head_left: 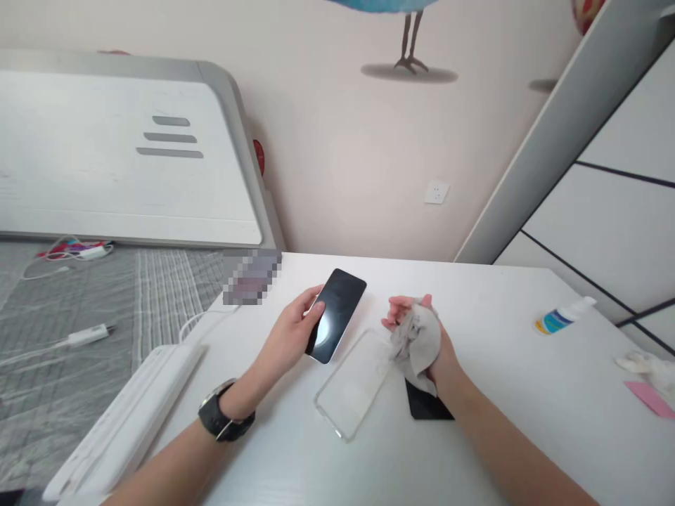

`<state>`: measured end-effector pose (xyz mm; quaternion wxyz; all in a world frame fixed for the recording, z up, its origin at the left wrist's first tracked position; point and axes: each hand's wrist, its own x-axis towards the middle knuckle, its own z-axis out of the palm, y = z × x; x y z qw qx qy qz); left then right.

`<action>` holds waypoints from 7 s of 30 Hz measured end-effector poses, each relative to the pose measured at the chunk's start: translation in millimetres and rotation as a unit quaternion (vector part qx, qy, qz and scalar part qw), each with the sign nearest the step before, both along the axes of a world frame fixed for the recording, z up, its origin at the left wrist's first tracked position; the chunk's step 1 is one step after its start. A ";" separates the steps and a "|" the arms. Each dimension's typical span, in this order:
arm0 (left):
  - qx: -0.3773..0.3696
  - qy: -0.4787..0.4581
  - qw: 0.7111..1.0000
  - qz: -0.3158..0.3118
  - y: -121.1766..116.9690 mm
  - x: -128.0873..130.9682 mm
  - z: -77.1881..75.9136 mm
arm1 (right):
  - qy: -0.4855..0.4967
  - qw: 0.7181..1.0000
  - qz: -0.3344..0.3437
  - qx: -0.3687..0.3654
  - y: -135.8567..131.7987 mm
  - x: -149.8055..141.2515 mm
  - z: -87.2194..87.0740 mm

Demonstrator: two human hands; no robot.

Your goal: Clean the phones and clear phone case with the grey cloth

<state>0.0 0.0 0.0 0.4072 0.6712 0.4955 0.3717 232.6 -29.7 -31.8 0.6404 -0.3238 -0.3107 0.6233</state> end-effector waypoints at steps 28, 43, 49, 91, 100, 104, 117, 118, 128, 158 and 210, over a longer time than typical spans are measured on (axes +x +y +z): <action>0.158 0.355 0.921 -0.018 12.6 -12.3 -25.7 | -0.544 0.830 -0.012 0.122 -13.1 0.2 -6.1; 0.227 0.372 0.899 0.037 -43.8 -21.6 -10.5 | -0.622 0.720 -0.093 0.292 -20.1 7.5 10.6; 0.207 0.366 0.906 0.056 -138.7 -6.9 -37.1 | -0.692 0.646 0.046 0.319 -50.2 13.5 0.9; 0.114 0.280 0.953 -0.013 -137.7 -2.9 -44.7 | -0.659 0.655 0.192 0.318 -63.2 -3.6 6.0; 0.114 0.298 0.948 -0.020 -138.2 -0.7 -39.4 | -0.698 0.586 0.202 0.359 -61.6 -1.8 17.2; 0.111 0.297 0.948 -0.028 -138.8 0.5 -35.6 | -0.692 0.556 0.242 0.392 -66.1 -2.7 21.1; 0.113 0.296 0.948 -0.030 -137.5 0.7 -36.6 | -0.732 0.553 0.180 0.355 -78.8 -8.9 13.5; 0.112 0.298 0.947 -0.032 -137.8 0.7 -36.6 | -0.707 0.562 0.209 0.375 -80.4 -9.9 15.1; 0.121 0.294 0.948 -0.028 -137.0 0.3 -37.8 | -0.698 0.568 0.191 0.393 -66.8 -4.3 14.1; 0.111 0.300 0.947 -0.025 -137.4 -0.5 -39.3 | -0.693 0.552 0.239 0.399 -66.6 -4.9 17.9; 0.162 0.336 0.928 -0.016 -132.9 -2.3 -50.9 | -0.716 0.569 0.099 0.391 -65.7 -0.7 11.2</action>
